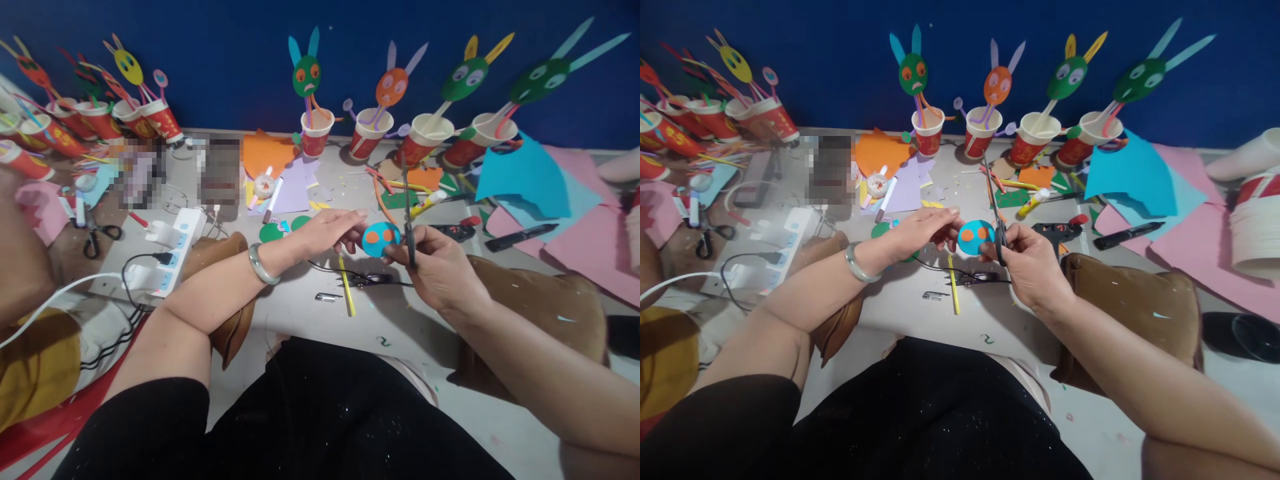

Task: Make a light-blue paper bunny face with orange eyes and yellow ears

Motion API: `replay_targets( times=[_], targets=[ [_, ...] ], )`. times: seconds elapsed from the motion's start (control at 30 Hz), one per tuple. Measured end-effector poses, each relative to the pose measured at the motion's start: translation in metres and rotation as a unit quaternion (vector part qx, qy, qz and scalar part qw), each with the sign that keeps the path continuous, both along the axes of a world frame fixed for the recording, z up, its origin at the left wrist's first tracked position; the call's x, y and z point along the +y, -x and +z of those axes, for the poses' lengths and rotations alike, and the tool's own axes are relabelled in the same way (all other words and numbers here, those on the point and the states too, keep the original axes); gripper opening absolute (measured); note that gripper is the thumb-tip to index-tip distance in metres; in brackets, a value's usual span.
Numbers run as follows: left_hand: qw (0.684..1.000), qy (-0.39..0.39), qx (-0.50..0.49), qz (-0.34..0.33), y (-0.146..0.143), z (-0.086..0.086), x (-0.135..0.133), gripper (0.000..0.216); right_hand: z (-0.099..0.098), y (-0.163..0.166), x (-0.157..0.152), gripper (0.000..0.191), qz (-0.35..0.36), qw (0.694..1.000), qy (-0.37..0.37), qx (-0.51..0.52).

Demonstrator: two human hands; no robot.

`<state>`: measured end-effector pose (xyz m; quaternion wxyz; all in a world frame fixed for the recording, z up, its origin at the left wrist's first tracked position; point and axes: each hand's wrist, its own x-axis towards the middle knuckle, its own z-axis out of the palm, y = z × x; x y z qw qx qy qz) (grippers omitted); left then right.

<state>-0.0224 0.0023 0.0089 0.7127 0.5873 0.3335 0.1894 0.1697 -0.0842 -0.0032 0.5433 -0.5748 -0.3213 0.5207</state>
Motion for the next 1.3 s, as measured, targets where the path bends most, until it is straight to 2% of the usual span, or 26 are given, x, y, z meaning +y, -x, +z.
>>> replay_targets(
  times=[0.23,0.37,0.7,0.9,1.2,1.3],
  targets=[
    [0.998,-0.044,-0.009,-0.042,0.002,-0.002,0.0,0.026,-0.004,0.001,-0.001,0.055,0.007,1.0,-0.014,-0.007],
    [0.997,-0.063,-0.011,-0.041,0.002,-0.004,0.001,0.019,-0.005,0.002,-0.002,0.049,0.011,1.0,-0.013,-0.008],
    [0.998,-0.047,-0.024,-0.027,0.002,-0.003,0.001,0.015,-0.001,0.007,-0.001,0.057,-0.016,1.0,-0.01,0.008],
    [0.998,-0.059,-0.019,-0.002,0.002,-0.001,-0.002,0.024,0.002,0.008,0.0,0.059,-0.011,1.0,-0.001,0.01],
    [0.999,-0.045,-0.005,0.005,0.002,0.001,-0.001,0.02,0.008,0.003,-0.004,0.053,0.043,0.998,-0.004,-0.036],
    [0.999,-0.035,-0.015,-0.016,0.003,-0.001,0.001,0.023,0.009,-0.001,-0.004,0.05,0.043,0.998,-0.021,-0.037]
  ],
)
